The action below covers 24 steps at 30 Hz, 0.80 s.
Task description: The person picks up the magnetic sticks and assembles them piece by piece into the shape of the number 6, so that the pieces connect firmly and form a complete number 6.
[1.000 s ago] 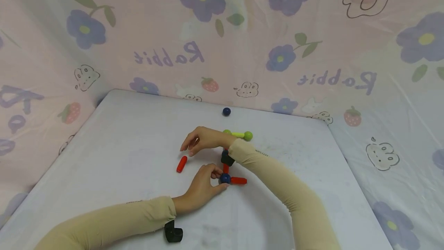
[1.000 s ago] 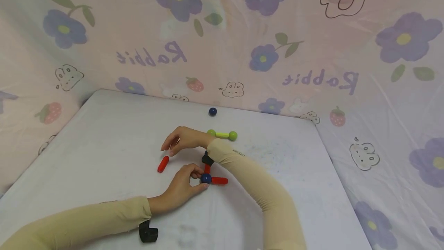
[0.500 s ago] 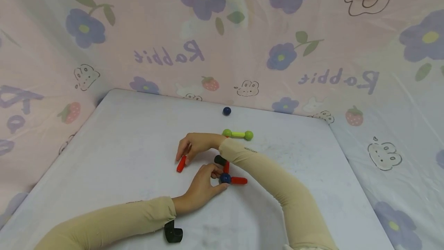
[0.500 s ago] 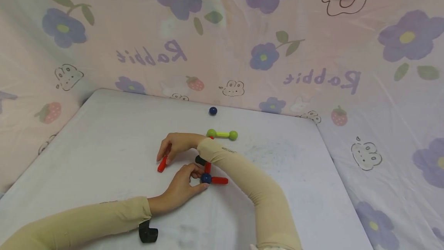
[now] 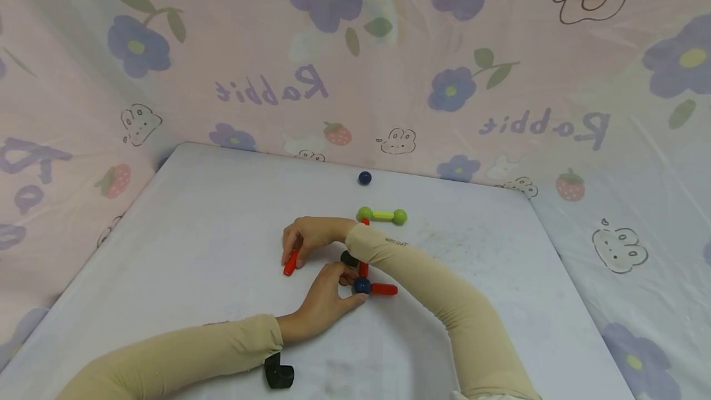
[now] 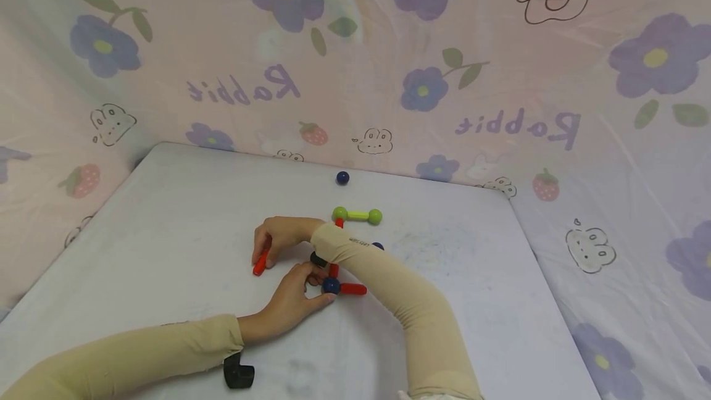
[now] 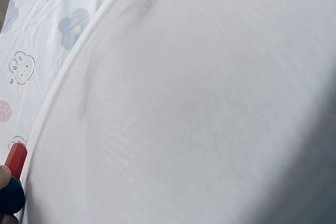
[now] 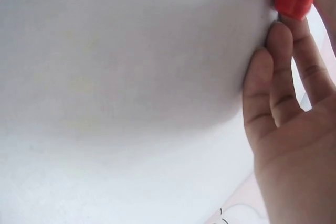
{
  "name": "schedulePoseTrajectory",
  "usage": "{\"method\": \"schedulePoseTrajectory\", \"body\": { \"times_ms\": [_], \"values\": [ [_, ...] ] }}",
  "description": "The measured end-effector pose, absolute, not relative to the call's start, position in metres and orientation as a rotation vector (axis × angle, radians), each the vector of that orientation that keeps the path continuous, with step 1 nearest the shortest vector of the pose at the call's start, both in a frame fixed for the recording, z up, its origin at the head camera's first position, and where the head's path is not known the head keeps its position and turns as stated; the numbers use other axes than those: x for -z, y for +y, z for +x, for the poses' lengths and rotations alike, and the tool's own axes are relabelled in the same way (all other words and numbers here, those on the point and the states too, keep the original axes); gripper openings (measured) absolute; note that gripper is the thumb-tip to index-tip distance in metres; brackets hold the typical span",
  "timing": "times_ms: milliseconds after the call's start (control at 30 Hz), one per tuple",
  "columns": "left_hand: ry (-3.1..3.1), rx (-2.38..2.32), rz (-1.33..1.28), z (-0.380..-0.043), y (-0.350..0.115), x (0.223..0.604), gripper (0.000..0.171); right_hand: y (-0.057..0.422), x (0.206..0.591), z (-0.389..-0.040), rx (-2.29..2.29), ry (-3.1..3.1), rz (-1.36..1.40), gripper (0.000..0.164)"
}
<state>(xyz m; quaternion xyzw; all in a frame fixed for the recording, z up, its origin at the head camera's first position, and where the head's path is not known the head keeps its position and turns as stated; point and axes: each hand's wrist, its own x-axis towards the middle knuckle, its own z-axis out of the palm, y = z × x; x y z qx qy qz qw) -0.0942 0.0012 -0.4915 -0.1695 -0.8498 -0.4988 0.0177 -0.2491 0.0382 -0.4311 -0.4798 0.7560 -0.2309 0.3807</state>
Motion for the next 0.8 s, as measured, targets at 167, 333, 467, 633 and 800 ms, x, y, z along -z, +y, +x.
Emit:
{"method": "schedulePoseTrajectory", "body": {
  "times_ms": [167,333,467,633,800],
  "values": [
    [-2.635,1.541,-0.532,-0.0938,0.0012,0.4912,0.038,0.038,0.4321,-0.249,0.579,1.944,-1.22,0.026],
    [-2.623,1.519,-0.548,-0.0938,0.0009,0.4909,0.038,0.0371,0.4314,-0.2481,0.587,1.95,-1.205,0.025],
    [-2.614,1.526,-0.543,-0.094,0.0013,0.4908,0.037,0.0369,0.4307,-0.2474,0.582,1.965,-1.199,0.025],
    [-2.62,1.531,-0.53,-0.0936,0.0017,0.4902,0.037,0.0375,0.43,-0.247,0.581,1.967,-1.197,0.025],
    [-2.631,1.534,-0.524,-0.0933,0.0015,0.4895,0.037,0.0391,0.4277,-0.2478,0.617,1.945,-1.189,0.026]
  ]
}}
